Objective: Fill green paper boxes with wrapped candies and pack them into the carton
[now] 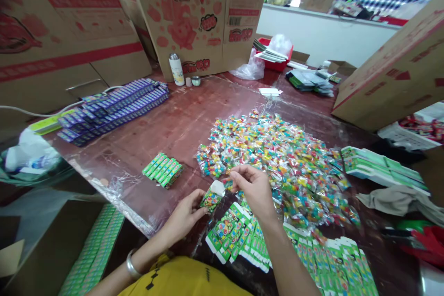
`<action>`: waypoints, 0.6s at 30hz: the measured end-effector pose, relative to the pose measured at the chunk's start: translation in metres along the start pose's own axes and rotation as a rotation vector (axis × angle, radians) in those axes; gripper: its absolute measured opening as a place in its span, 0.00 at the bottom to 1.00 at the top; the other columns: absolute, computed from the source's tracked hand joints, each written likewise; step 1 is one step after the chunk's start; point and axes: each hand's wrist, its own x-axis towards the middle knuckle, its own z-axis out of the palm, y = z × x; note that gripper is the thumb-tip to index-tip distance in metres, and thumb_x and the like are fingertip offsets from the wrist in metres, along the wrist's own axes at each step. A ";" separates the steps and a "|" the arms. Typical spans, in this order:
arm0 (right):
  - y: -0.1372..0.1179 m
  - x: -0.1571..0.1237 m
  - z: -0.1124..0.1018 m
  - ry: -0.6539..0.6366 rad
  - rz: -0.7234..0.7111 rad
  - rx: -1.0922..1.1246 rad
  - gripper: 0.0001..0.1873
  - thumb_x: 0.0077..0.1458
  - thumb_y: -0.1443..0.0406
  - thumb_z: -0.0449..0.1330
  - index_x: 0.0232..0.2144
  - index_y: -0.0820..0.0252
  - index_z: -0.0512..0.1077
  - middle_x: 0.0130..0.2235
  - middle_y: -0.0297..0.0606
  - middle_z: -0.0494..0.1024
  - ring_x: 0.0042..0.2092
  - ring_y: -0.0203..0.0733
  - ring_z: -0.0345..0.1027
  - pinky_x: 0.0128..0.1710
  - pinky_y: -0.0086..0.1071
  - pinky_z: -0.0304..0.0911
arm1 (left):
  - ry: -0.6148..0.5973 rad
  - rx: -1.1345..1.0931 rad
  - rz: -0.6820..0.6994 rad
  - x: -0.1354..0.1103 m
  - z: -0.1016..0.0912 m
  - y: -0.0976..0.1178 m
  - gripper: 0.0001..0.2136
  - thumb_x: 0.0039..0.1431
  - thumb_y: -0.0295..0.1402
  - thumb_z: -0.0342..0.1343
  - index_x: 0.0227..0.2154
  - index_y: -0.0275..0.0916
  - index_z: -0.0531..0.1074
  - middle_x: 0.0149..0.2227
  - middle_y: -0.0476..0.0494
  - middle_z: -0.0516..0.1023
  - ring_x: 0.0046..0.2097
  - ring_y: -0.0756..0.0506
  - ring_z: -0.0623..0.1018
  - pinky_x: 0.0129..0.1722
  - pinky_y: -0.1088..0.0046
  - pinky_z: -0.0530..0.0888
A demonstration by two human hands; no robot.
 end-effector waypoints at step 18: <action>-0.001 -0.014 0.018 -0.148 -0.109 -0.313 0.12 0.58 0.58 0.59 0.42 0.55 0.76 0.35 0.39 0.78 0.28 0.41 0.71 0.26 0.33 0.68 | -0.013 -0.202 0.111 0.003 0.018 0.012 0.06 0.56 0.28 0.56 0.37 0.38 0.67 0.38 0.47 0.74 0.40 0.46 0.73 0.42 0.72 0.69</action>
